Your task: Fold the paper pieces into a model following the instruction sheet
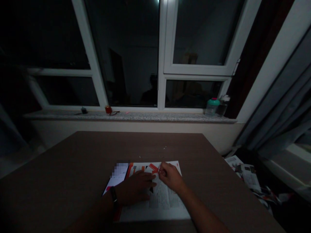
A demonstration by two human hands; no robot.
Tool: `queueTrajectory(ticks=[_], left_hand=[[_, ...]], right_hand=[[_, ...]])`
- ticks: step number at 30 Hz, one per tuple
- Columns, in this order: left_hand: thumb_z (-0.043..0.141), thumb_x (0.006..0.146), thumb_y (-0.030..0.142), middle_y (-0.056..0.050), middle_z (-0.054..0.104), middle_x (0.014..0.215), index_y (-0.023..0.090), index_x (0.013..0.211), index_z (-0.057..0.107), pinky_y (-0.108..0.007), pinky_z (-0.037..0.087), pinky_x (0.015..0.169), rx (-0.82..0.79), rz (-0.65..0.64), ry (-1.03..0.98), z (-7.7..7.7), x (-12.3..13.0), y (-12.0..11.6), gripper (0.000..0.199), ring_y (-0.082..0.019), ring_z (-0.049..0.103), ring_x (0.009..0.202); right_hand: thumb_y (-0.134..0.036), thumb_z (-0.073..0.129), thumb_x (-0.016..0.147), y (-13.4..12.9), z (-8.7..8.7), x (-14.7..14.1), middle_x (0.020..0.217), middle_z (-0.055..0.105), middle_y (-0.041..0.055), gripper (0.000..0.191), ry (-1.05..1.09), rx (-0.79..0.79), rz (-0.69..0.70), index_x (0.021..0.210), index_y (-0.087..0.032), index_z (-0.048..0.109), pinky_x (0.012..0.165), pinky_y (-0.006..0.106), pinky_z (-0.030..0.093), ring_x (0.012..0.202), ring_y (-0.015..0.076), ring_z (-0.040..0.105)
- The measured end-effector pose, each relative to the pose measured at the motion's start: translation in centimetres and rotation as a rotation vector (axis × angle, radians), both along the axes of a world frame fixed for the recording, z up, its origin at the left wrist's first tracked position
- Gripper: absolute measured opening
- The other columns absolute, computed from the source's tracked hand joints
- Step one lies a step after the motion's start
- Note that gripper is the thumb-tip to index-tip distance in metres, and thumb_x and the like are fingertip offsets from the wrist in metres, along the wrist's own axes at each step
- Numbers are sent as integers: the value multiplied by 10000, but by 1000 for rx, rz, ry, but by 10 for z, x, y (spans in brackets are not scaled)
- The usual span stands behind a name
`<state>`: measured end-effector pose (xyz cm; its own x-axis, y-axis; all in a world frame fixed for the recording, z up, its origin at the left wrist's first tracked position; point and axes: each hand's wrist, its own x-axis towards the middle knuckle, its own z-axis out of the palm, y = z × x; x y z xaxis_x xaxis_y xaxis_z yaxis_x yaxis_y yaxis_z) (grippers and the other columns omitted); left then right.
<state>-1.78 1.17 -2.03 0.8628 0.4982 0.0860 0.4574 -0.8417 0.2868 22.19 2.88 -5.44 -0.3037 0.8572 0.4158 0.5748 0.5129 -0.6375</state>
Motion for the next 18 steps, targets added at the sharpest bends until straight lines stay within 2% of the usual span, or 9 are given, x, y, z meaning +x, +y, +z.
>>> queueTrajectory(ticks=[10, 18], left_hand=[[692, 854, 375, -95, 475, 1450, 225, 1282, 528, -518, 221, 1143, -116, 96, 44, 19, 5, -8, 482, -270, 402, 1357], [678, 864, 367, -82, 438, 1479, 269, 1306, 522, -529, 211, 1141, -138, 77, 31, 14, 2, -5, 479, -279, 392, 1364]], right_hand=[[-93, 561, 726, 3, -1, -2, 624, 502, -52, 155, 73, -87, 49, 671, -198, 460, 538, 188, 322, 567, 100, 458], [-80, 591, 665, -1, -3, -5, 573, 479, -72, 169, 106, -199, 69, 644, -193, 468, 508, 181, 292, 536, 94, 437]])
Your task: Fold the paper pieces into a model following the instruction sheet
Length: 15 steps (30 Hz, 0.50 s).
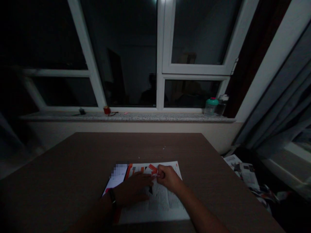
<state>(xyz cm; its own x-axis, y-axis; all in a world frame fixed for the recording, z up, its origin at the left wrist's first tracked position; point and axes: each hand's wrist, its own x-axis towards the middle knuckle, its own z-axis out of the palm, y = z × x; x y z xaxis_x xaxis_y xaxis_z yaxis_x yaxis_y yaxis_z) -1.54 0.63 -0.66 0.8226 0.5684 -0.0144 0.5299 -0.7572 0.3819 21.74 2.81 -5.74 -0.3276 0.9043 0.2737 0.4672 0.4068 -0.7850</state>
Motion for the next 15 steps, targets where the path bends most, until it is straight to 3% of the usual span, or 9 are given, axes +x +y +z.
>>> queueTrajectory(ticks=[8, 15], left_hand=[[704, 842, 353, -105, 406, 1497, 262, 1398, 427, -523, 221, 1143, 20, -6, 23, 0, 0, 0, 628, -279, 386, 1369], [701, 842, 394, -97, 410, 1495, 247, 1317, 515, -527, 219, 1145, 14, -24, 4, -3, -2, 2, 530, -291, 376, 1373]], right_hand=[[-75, 628, 622, -8, -1, 0, 592, 472, -82, 211, 57, -54, 161, 600, -183, 448, 505, 175, 276, 538, 76, 400], [-112, 599, 680, 2, -1, 0, 564, 462, -77, 158, 33, -1, -23, 658, -194, 466, 504, 177, 283, 528, 90, 412]])
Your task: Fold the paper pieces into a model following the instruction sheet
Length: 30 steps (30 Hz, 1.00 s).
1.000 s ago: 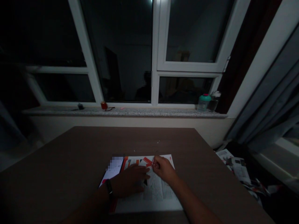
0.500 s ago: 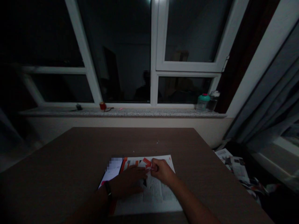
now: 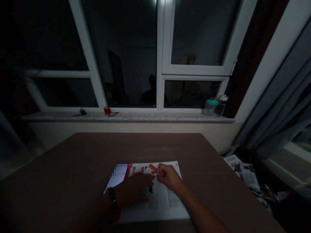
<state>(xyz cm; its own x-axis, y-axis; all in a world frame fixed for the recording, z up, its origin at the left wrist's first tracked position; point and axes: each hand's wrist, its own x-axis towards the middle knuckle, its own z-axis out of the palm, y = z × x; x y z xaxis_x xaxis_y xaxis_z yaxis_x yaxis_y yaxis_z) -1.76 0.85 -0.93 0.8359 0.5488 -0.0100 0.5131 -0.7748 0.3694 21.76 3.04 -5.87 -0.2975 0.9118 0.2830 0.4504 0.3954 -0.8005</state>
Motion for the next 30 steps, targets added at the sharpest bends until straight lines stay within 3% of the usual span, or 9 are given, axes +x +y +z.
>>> queueTrajectory(ticks=[5, 12, 15, 23, 30], left_hand=[[709, 840, 374, -99, 420, 1488, 258, 1335, 510, -516, 217, 1149, 0, 12, -24, -3, -1, 1, 546, -295, 388, 1366], [677, 869, 375, -104, 432, 1480, 245, 1315, 520, -531, 226, 1137, 4, 7, -11, 0, 1, -1, 490, -301, 395, 1361], [686, 859, 351, -93, 455, 1466, 265, 1318, 509, -526, 239, 1127, 14, 13, -34, 2, 3, -2, 499, -294, 420, 1343], [685, 858, 366, -95, 445, 1473, 248, 1284, 535, -503, 245, 1130, 16, 9, -49, 1, 2, -2, 467, -283, 410, 1350], [702, 846, 350, -97, 468, 1455, 243, 1280, 543, -511, 258, 1130, 6, 11, -32, 4, 3, -2, 473, -292, 426, 1339]], right_hand=[[-100, 574, 688, 5, 3, 1, 599, 480, -66, 149, 3, 27, -44, 676, -197, 461, 516, 185, 299, 550, 98, 427], [-123, 617, 692, -3, 0, 3, 581, 472, -81, 193, 3, -76, 91, 674, -201, 442, 499, 178, 289, 525, 87, 413], [-104, 619, 687, -7, 0, 3, 602, 463, -83, 185, -28, -46, 123, 709, -202, 464, 505, 177, 285, 539, 87, 411], [-58, 608, 661, -8, 5, 0, 697, 492, -61, 234, -74, 62, 47, 812, -205, 508, 531, 191, 295, 591, 105, 425], [-41, 586, 657, -5, 7, -1, 793, 517, -32, 226, -84, 119, -7, 784, -203, 491, 575, 204, 329, 650, 118, 459]])
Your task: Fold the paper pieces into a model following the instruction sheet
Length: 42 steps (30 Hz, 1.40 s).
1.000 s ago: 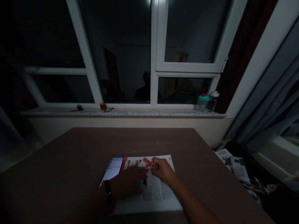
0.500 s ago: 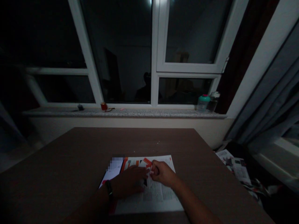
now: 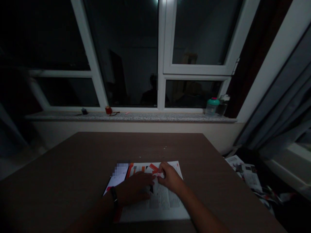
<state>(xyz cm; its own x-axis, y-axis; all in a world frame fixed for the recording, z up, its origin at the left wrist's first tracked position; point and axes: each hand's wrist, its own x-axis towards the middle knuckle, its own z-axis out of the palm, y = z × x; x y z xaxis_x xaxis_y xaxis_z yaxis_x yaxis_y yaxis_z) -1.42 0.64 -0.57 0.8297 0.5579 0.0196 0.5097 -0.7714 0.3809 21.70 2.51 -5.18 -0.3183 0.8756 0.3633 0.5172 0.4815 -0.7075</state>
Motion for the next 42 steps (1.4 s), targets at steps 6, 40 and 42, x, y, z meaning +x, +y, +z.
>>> queueTrajectory(ticks=[6, 40, 42], left_hand=[[713, 837, 333, -97, 483, 1441, 244, 1311, 510, -486, 289, 1114, 24, -6, -2, 5, 2, -2, 523, -287, 445, 1323], [664, 845, 209, -19, 519, 1397, 343, 1303, 472, -539, 250, 1108, -35, 30, -72, 11, 4, -3, 515, -264, 474, 1281], [670, 836, 208, -24, 510, 1406, 345, 1322, 459, -529, 261, 1104, -36, 30, -82, 9, 3, -2, 548, -267, 468, 1287]], right_hand=[[-25, 591, 617, -7, 9, -1, 778, 526, -38, 263, -11, -35, 115, 770, -210, 484, 614, 209, 354, 696, 132, 494], [-106, 681, 645, -20, 14, -7, 906, 618, -13, 247, -104, -57, 299, 791, -218, 516, 742, 253, 402, 823, 164, 559], [-86, 661, 645, -19, 14, -8, 901, 608, -9, 249, -87, -70, 264, 789, -217, 505, 726, 245, 402, 828, 164, 556]])
